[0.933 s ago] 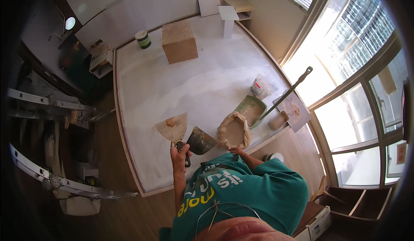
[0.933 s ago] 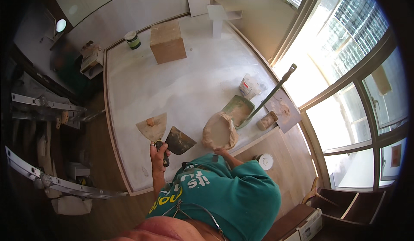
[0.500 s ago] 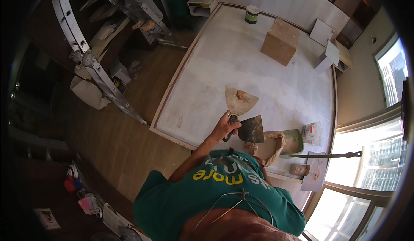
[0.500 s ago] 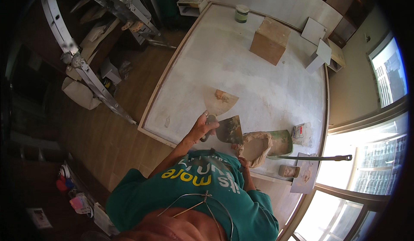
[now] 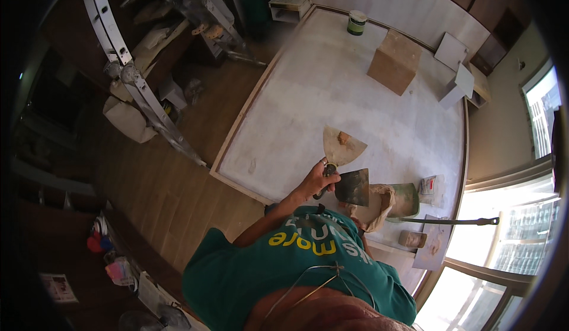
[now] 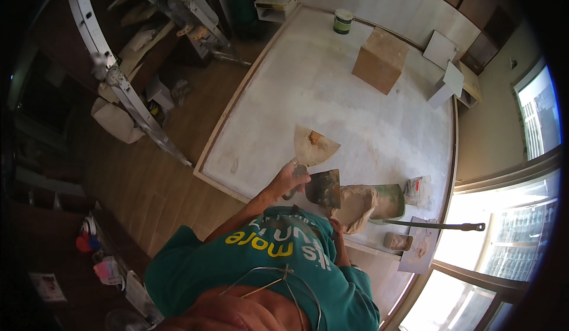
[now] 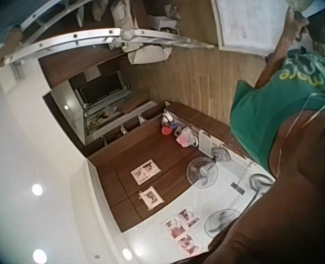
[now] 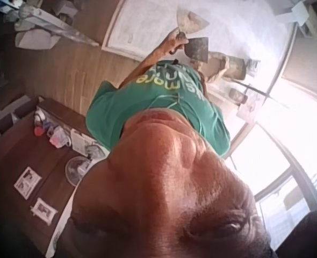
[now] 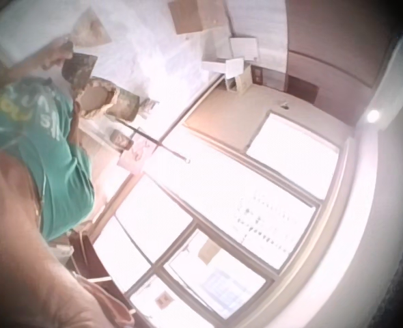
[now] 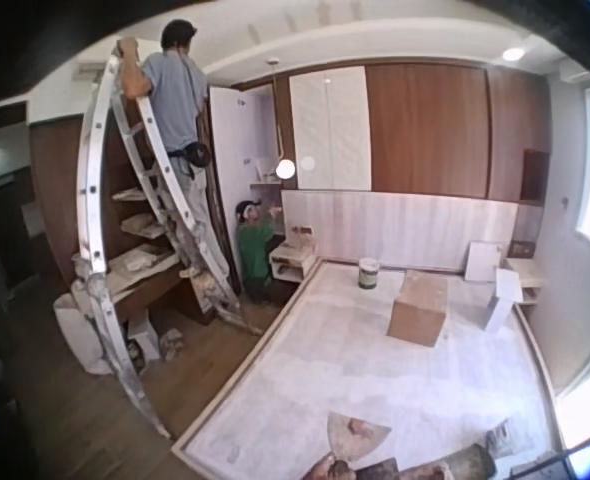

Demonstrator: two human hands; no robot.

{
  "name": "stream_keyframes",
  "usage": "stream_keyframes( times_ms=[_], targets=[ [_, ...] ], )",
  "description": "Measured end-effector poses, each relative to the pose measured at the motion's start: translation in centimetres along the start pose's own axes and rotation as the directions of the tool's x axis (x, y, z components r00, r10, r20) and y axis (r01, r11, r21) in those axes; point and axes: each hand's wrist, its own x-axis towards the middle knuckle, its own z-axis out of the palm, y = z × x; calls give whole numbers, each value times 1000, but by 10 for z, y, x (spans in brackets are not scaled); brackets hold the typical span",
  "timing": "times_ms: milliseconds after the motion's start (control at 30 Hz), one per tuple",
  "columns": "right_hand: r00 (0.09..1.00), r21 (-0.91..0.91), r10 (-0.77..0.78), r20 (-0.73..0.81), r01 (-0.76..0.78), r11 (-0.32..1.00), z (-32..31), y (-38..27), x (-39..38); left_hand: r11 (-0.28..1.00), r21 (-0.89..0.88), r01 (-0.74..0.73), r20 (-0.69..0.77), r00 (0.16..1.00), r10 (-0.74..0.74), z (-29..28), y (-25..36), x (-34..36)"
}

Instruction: The person holds a trowel and a putty knife, scoops compound from a bucket, and applies it to a large white board on the floor. They repeatedly scrape and spread the material across the surface.

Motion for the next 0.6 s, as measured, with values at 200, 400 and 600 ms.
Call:
stream_keyframes(
  times_ms=[200,400,600],
  targets=[
    [996,-62,19,-89,-24,998,0,-39,-18,999,5,-46,-22,999,46,-1,-4,4],
    [985,257,154,-76,-130,958,-4,-90,-26,997,-28,-66,-56,996,64,2,-3,2],
    [988,455,155,0,-137,880,-9,-61,-8,999,10,-40,-46,998,40,3,-5,1]
  ],
)
